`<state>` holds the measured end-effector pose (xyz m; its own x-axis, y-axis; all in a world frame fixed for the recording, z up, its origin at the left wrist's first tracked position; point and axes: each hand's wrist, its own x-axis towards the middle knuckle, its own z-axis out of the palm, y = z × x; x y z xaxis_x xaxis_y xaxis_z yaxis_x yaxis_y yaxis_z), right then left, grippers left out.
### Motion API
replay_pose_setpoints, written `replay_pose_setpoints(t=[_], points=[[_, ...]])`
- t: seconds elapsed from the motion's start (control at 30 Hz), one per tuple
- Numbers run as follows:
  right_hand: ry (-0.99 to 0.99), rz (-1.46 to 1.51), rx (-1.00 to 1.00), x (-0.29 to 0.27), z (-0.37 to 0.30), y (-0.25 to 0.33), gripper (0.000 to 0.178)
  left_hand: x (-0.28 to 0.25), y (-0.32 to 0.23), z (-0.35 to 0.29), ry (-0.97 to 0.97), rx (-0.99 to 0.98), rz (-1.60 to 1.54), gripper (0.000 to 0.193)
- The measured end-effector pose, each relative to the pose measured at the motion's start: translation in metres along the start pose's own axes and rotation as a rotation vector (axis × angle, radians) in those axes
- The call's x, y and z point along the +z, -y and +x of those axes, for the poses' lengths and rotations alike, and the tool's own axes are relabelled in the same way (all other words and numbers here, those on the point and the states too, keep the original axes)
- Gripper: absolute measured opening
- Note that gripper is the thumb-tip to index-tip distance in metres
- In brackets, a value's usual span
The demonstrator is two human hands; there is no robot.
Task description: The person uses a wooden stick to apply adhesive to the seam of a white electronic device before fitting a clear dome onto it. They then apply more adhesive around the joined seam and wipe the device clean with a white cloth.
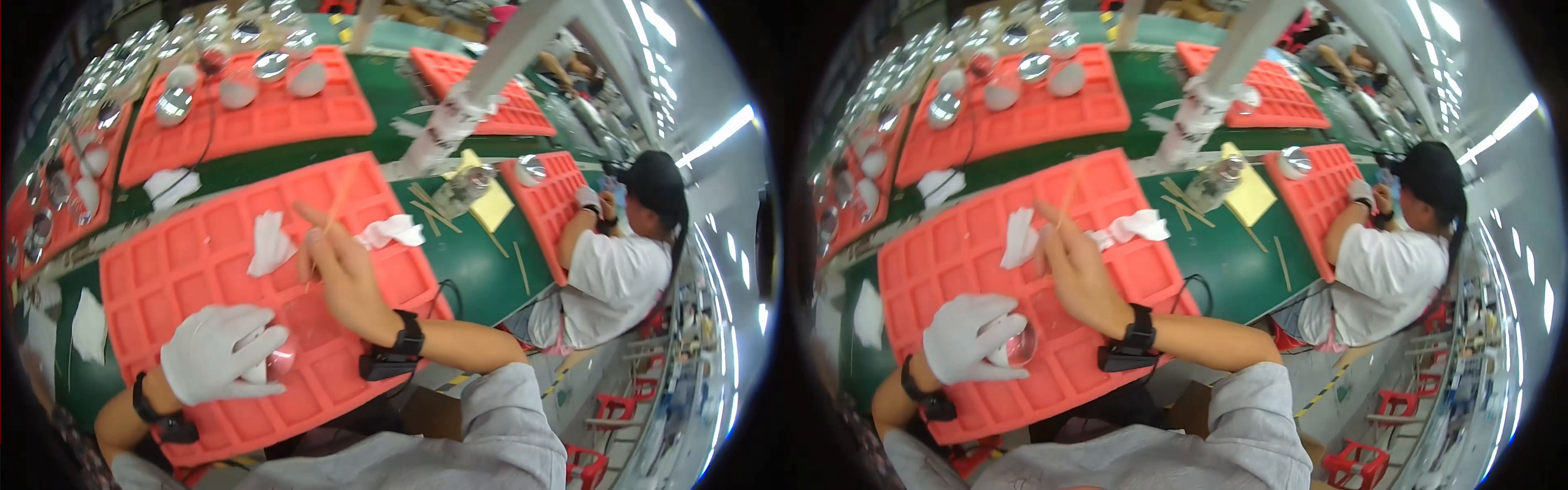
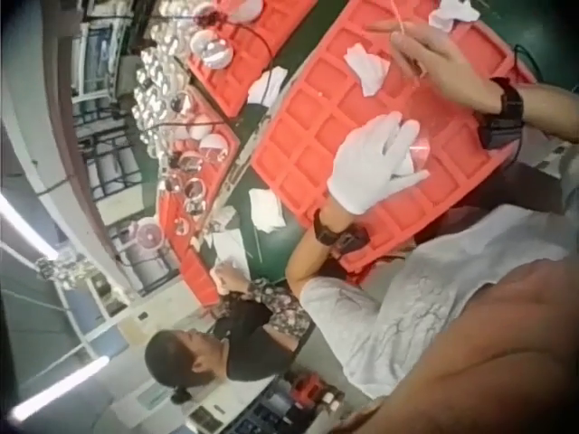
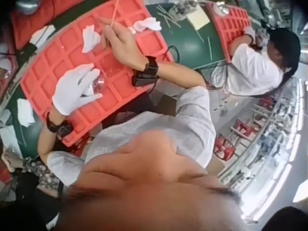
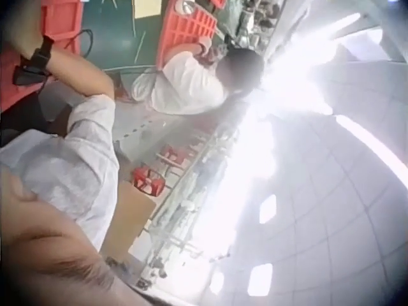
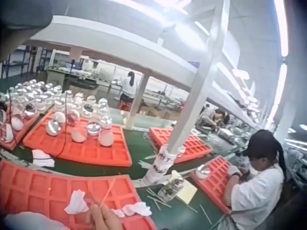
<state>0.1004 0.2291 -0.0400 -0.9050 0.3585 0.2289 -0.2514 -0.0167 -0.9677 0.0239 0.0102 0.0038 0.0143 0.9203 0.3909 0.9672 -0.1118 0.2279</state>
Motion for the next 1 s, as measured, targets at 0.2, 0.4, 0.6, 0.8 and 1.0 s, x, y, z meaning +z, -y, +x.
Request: replay_pose_setpoints(t=[0.2,0.4,0.6,0.8,1.0], points=[[0.109,-0.040,-0.046,0.003,0.001,0.018,0.052,-0.004,-0.007,-0.005,-0.028,0.027,0.048,0.064],[0.226,0.184,0.125,-0.014,0.006,0.031,0.057,-0.012,-0.014,0.003,0.096,-0.084,0.050,0.056],[0.455,0.405,0.086,-0.019,0.005,0.037,0.045,-0.014,-0.037,-0.004,0.107,-0.174,0.193,0.052],[0.569,0.016,0.147,-0.013,-0.008,0.034,0.037,-0.010,-0.034,-0.002,0.208,-0.238,0.072,0.046],[0.404,-0.139,-0.005,0.000,-0.012,0.029,0.048,0.012,-0.041,-0.018,-0.055,-0.186,0.357,0.027]])
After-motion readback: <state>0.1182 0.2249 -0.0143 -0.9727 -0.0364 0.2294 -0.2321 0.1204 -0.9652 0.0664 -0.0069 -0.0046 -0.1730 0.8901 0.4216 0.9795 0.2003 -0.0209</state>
